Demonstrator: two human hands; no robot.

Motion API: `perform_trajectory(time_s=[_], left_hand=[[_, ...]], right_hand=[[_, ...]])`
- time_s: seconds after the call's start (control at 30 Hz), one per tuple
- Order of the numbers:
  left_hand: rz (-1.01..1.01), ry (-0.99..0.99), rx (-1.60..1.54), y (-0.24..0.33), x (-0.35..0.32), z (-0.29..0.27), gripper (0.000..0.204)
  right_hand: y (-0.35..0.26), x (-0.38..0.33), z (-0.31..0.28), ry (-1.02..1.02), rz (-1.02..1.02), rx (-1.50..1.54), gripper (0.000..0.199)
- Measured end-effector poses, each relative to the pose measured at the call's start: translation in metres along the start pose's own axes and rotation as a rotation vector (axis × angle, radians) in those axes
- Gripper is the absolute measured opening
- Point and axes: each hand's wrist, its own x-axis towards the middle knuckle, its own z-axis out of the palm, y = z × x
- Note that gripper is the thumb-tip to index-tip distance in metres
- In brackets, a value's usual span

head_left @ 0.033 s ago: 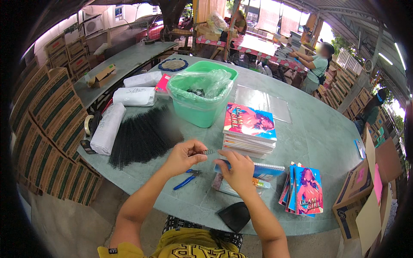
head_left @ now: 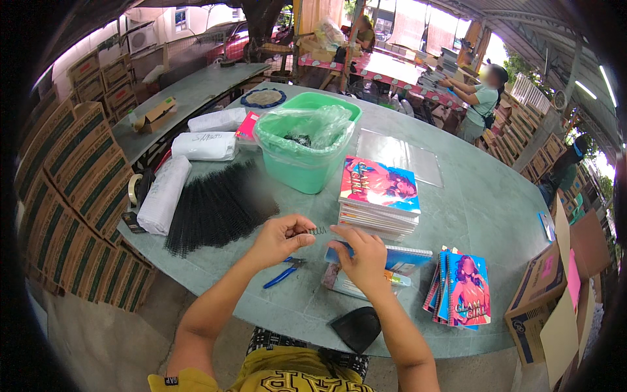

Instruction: The person threads a plastic spiral through the punched holes of a notebook cover and pages, trims the ends of the spiral using pliers, and places the finished notebook onto a stack.

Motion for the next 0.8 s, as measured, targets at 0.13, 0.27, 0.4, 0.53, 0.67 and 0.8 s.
perform_trajectory(time_s=[0.13, 0.27, 0.4, 0.53, 0.67, 0.8], left_hand=[[-0.003, -0.021, 0.137, 0.005, -0.002, 0.007, 0.021], [-0.010, -0.090, 0.106, 0.003, 0.001, 0.011, 0.024], [-0.093, -0.147, 0.091, 0.004, 0.002, 0.014, 0.022], [-0.104, -0.208, 0.059, -0.001, 0.004, 0.009, 0.022], [-0.108, -0.129, -0.026, 0.002, 0.002, 0.007, 0.015], [-0.020, -0.119, -0.155, -0.010, -0.001, 0.004, 0.018]], right_hand=[[0.007, 0.001, -0.005, -0.032, -0.050, 0.072, 0.025], [0.008, 0.003, -0.006, -0.065, -0.073, 0.092, 0.023], [0.014, 0.002, -0.007, -0.115, -0.102, 0.062, 0.022], [0.015, 0.000, -0.005, -0.136, -0.114, 0.042, 0.021], [0.010, 0.001, -0.007, -0.063, 0.016, 0.099, 0.018], [0.008, -0.003, -0.012, -0.185, 0.048, 0.040, 0.018]])
